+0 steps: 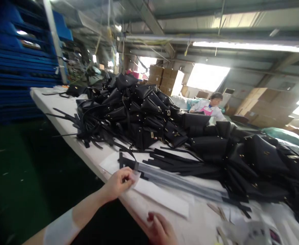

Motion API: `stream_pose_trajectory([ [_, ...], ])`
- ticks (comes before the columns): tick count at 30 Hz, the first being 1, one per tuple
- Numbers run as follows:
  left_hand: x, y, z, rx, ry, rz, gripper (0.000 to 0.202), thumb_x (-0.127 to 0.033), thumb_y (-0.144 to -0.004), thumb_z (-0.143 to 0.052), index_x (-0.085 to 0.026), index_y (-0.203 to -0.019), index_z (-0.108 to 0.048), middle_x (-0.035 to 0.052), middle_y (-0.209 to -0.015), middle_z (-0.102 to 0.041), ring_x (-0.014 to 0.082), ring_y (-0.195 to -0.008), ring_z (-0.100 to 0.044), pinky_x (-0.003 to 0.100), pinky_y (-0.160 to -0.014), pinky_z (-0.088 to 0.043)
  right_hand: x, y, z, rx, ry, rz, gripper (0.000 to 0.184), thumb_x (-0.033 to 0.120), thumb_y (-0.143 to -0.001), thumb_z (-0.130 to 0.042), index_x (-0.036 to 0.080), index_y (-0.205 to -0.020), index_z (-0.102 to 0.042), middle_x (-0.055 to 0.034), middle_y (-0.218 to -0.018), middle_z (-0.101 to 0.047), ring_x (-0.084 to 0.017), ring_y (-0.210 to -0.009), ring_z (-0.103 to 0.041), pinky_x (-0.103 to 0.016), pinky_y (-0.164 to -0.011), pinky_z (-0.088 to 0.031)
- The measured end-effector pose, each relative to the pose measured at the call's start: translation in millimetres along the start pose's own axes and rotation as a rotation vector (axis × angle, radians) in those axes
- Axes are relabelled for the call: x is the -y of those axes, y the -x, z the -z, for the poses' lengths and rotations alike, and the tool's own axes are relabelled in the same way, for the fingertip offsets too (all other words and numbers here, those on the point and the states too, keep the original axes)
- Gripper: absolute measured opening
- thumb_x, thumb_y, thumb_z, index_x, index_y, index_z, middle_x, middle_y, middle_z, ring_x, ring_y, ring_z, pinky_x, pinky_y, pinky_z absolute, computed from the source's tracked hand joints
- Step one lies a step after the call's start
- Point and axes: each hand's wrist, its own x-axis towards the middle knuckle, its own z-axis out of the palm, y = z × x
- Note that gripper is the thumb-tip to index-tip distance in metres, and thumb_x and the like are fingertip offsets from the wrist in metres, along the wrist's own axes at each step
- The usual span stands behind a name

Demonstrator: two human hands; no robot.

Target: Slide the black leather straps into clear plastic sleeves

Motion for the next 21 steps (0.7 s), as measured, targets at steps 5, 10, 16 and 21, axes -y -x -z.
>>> stream_pose_trajectory([
  [5, -56, 97, -41.8, 0.334, 0.473, -0.046, 0.025, -0.032, -0.09, -0.06, -0.018, -0.069, -0.063, 0.0048, -0.089, -0.064, 0.018, -0.085, -0.062, 0.028, -0.079, -0.049, 1, -14, -24, 0.221, -0.638, -0.094, 0.051, 0.057, -0.08, -0.067, 0.02, -0.115, -0.072, -0.011, -0.121, -0.069, -0.027, -0.114, -0.062, -0.042, -0.104, -0.043],
  [10, -47, 132, -46.7, 0.46, 0.381, 0.11, 0.028, -0.04, -0.087, -0.061, -0.019, -0.071, -0.068, 0.0046, -0.087, -0.065, 0.0197, -0.082, -0.061, 0.029, -0.078, -0.049, -2, -21, -42, 0.168, -0.802, -0.126, 0.038, 0.049, -0.08, -0.072, 0.016, -0.097, -0.074, -0.0097, -0.094, -0.075, -0.019, -0.089, -0.068, -0.034, -0.091, -0.049],
  [16, -24, 148, -28.8, 0.578, 0.3, 0.145, 0.036, -0.049, -0.089, -0.056, -0.02, -0.074, -0.07, 0.0051, -0.087, -0.068, 0.0211, -0.082, -0.063, 0.028, -0.078, -0.05, -13, -38, -27, 0.058, -0.706, -0.107, 0.051, 0.061, -0.072, -0.074, 0.014, -0.092, -0.072, -0.0098, -0.087, -0.075, -0.017, -0.074, -0.067, -0.035, -0.081, -0.052],
  [21, -1, 151, -15.4, 0.595, 0.26, 0.151, 0.033, -0.052, -0.086, -0.059, -0.023, -0.078, -0.073, 0.0041, -0.087, -0.071, 0.0234, -0.087, -0.064, 0.029, -0.083, -0.052, -23, -43, -19, -0.021, -0.529, -0.056, 0.056, 0.07, -0.069, -0.07, 0.016, -0.087, -0.072, -0.0091, -0.08, -0.075, -0.021, -0.077, -0.068, -0.035, -0.076, -0.052],
])
